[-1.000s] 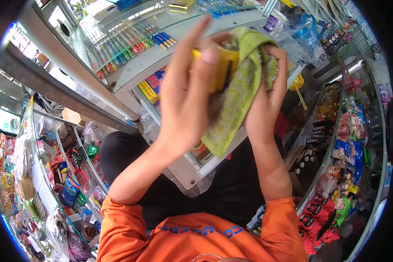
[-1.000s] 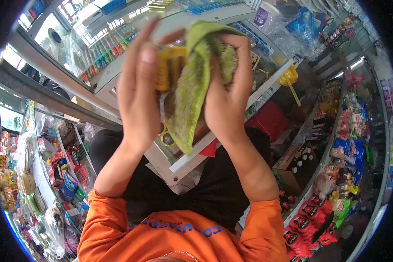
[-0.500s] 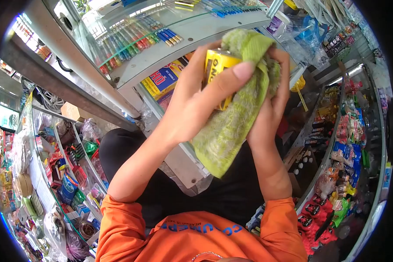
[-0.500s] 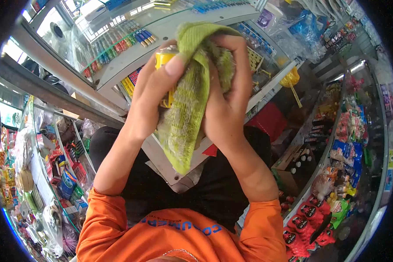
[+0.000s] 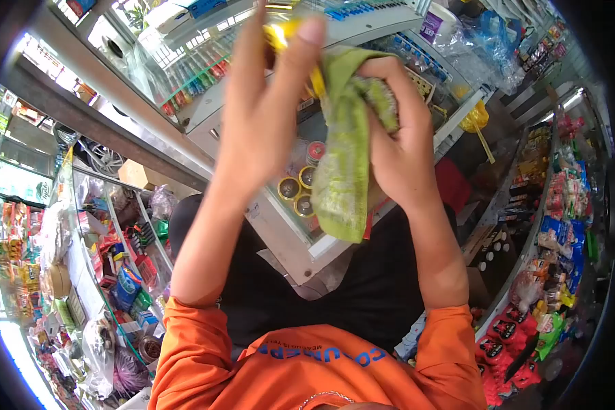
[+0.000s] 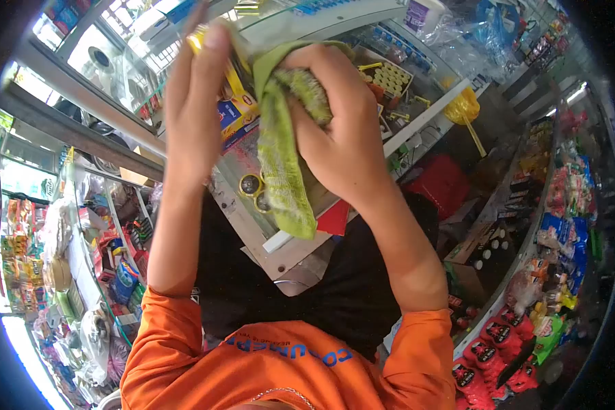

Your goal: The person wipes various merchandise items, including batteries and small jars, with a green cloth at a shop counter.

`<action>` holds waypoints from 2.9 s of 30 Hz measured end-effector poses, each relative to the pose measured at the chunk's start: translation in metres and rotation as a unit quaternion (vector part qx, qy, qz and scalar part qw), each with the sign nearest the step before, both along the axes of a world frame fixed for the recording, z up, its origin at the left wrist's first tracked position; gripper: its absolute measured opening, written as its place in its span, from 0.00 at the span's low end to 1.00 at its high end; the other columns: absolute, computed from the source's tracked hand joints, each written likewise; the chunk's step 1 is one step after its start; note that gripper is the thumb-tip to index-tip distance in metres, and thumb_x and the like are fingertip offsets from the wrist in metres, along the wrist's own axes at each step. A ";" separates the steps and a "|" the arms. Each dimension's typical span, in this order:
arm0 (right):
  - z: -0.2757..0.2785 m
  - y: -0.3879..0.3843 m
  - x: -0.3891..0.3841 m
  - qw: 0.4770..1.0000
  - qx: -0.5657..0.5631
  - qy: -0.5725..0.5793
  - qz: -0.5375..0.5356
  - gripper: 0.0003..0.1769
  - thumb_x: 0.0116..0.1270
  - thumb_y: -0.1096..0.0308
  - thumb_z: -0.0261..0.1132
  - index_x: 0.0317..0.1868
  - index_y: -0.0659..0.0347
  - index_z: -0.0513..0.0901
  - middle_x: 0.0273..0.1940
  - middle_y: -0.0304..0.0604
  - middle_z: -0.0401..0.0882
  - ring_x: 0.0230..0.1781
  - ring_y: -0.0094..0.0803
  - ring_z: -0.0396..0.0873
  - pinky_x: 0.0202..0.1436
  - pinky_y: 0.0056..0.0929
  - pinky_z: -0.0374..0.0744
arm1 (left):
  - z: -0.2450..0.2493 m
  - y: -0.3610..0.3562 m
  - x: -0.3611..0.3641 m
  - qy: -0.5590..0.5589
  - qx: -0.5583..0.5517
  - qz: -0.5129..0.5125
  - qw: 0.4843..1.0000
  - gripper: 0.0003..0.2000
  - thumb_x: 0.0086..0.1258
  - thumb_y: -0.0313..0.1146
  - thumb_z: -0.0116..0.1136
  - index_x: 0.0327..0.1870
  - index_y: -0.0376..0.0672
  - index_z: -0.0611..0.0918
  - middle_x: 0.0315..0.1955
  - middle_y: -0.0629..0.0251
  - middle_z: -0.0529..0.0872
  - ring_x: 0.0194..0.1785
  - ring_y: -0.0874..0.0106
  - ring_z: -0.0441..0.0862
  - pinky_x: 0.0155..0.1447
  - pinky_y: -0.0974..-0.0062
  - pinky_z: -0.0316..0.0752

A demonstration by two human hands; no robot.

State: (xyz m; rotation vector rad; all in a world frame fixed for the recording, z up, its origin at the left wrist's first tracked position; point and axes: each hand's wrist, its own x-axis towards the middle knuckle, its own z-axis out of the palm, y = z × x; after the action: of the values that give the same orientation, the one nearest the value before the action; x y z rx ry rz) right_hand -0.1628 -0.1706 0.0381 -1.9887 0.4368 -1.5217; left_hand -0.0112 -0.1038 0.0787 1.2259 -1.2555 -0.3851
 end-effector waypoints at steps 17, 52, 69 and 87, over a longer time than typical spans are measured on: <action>0.002 -0.022 -0.061 0.993 0.071 -0.066 -0.070 0.09 0.77 0.74 0.62 0.54 0.65 0.79 0.46 0.40 0.83 0.48 0.26 0.77 0.57 0.28 0.76 | -0.032 -0.067 0.141 -0.561 0.100 0.600 0.561 0.27 0.85 0.47 0.53 0.70 0.32 0.78 0.42 0.68 0.86 0.45 0.79 0.78 0.52 0.81 0.74; 0.011 -0.022 -0.021 0.979 -0.028 -0.095 -0.176 0.14 0.67 0.73 0.72 0.48 0.64 0.78 0.42 0.51 0.80 0.42 0.51 0.82 0.48 0.42 0.78 | -0.029 0.007 -0.051 0.076 0.038 -0.120 0.989 0.22 0.88 0.46 0.49 0.49 0.32 0.86 0.30 0.76 0.82 0.36 0.87 0.72 0.40 0.82 0.69; 0.006 0.006 0.052 0.996 -0.026 -0.001 -0.084 0.18 0.69 0.73 0.70 0.55 0.66 0.75 0.46 0.49 0.77 0.48 0.44 0.80 0.54 0.38 0.77 | -0.061 0.016 0.018 0.139 -0.067 -0.104 0.983 0.20 0.86 0.38 0.54 0.70 0.32 0.80 0.55 0.61 0.87 0.56 0.81 0.78 0.59 0.81 0.75; 0.000 0.032 0.036 0.973 -0.136 0.184 -0.032 0.22 0.58 0.76 0.73 0.53 0.62 0.77 0.46 0.53 0.77 0.49 0.57 0.81 0.50 0.46 0.80 | -0.055 0.020 0.019 0.253 -0.052 -0.075 0.963 0.22 0.88 0.42 0.50 0.69 0.34 0.81 0.53 0.66 0.88 0.53 0.83 0.81 0.58 0.82 0.76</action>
State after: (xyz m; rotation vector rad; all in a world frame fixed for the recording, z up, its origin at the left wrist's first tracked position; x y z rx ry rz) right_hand -0.1269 -0.1387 0.0377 -2.5098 0.4638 -1.3044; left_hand 0.0075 -0.0835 0.0238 0.8679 -0.9116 -0.6877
